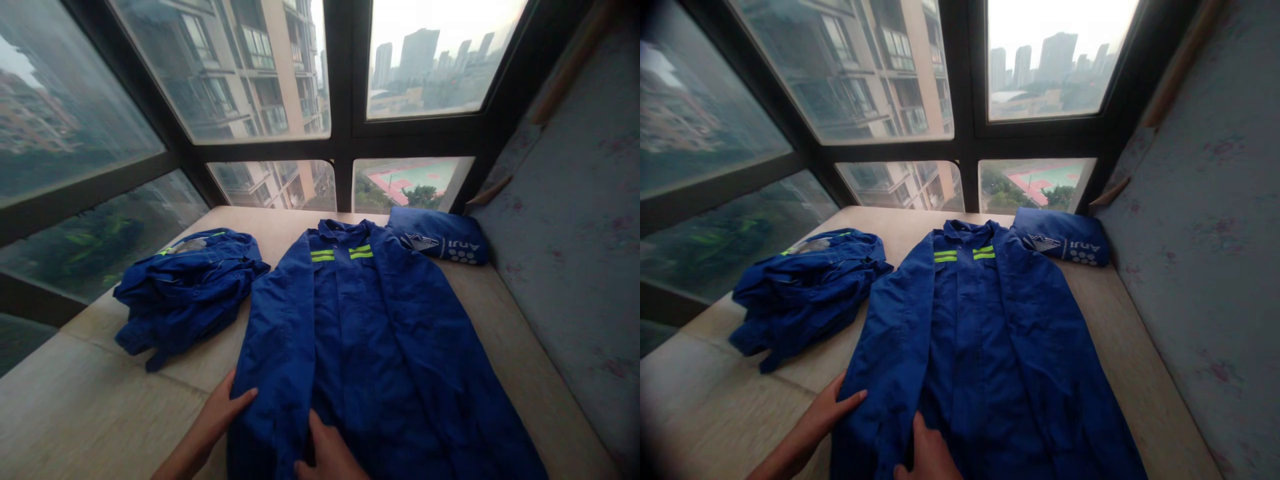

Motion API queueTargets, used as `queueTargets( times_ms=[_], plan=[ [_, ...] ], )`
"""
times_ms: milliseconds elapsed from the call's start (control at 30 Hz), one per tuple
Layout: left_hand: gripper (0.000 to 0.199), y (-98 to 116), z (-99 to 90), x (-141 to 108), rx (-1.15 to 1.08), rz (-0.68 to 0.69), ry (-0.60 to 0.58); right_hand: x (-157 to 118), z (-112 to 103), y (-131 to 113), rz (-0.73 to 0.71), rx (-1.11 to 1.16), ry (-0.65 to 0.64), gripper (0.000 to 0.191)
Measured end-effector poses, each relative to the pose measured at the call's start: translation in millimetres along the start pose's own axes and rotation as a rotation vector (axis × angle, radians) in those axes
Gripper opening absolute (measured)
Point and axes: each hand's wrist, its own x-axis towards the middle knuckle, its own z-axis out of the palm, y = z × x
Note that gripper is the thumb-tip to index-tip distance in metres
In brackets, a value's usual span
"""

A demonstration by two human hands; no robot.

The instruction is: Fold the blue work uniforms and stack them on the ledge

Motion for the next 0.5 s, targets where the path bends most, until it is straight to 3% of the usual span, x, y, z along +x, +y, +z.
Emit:
queueTargets(
  times_ms=[100,167,233,300,400,500],
  plan=[
    [0.077,-15,-9.6,10,0.136,0.062,0.122,-3,-9,4,0.105,-0.084,-0.075,0.071],
    [0.079,-22,-17.0,16,0.266,0.087,0.170,-7,-23,10,0.076,-0.119,-0.050,0.060],
    [0.075,-22,-21.3,21,0.461,0.174,0.247,-10,-46,16,-0.020,-0.141,0.041,0.043],
    [0.064,-14,-17.3,27,0.661,0.367,0.338,-10,-78,19,-0.137,-0.191,0.210,0.035],
    [0.051,8,10.1,36,0.872,0.704,0.375,2,-133,22,-0.298,-0.404,0.519,0.037],
    [0.049,24,52.9,45,1.059,0.887,0.309,26,-179,33,-0.380,-0.700,0.687,0.042]
  ],
)
